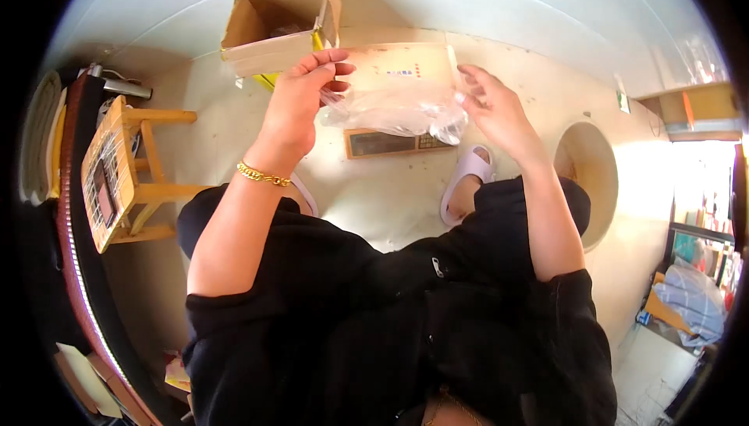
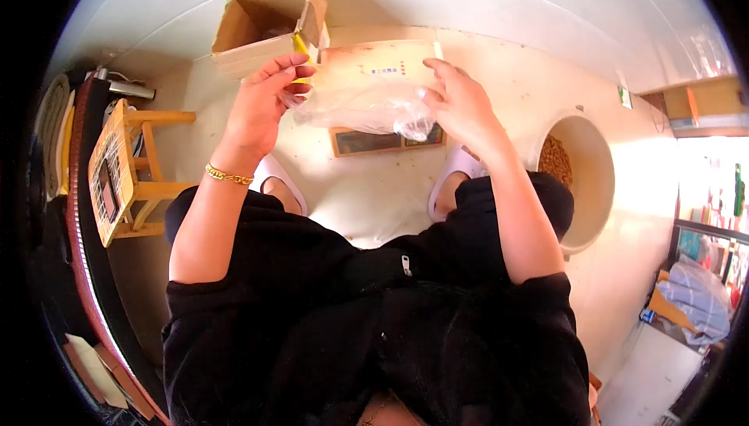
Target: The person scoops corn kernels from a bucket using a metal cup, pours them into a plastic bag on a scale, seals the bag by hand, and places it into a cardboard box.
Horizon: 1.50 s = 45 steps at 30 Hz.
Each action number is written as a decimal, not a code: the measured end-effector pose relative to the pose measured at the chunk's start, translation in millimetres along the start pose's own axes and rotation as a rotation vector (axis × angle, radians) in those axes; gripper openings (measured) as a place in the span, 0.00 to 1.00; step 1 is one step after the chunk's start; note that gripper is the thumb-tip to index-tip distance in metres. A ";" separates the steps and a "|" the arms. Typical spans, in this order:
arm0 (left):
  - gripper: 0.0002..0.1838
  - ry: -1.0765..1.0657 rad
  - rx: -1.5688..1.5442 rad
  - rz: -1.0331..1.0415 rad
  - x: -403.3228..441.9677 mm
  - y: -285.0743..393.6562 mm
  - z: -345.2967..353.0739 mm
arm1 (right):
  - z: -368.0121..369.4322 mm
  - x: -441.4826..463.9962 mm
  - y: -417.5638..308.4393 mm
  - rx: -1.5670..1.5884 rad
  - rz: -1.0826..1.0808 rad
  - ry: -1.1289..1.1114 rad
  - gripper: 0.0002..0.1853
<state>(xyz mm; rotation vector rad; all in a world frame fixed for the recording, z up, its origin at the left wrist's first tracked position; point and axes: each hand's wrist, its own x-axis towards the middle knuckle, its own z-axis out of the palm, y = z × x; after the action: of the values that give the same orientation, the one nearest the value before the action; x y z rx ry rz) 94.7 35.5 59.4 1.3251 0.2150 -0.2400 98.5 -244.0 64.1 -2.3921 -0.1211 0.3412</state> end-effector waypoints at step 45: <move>0.13 -0.110 0.152 0.318 -154.8 -92.5 138.7 | 42.3 -123.0 -1.1 2.396 -0.107 -0.082 0.34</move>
<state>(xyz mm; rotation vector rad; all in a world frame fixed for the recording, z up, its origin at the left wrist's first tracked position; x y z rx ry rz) -77.8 -112.5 50.4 1.4703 -0.1094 -0.0594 -31.4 -238.1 60.5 -0.0010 0.1126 0.2127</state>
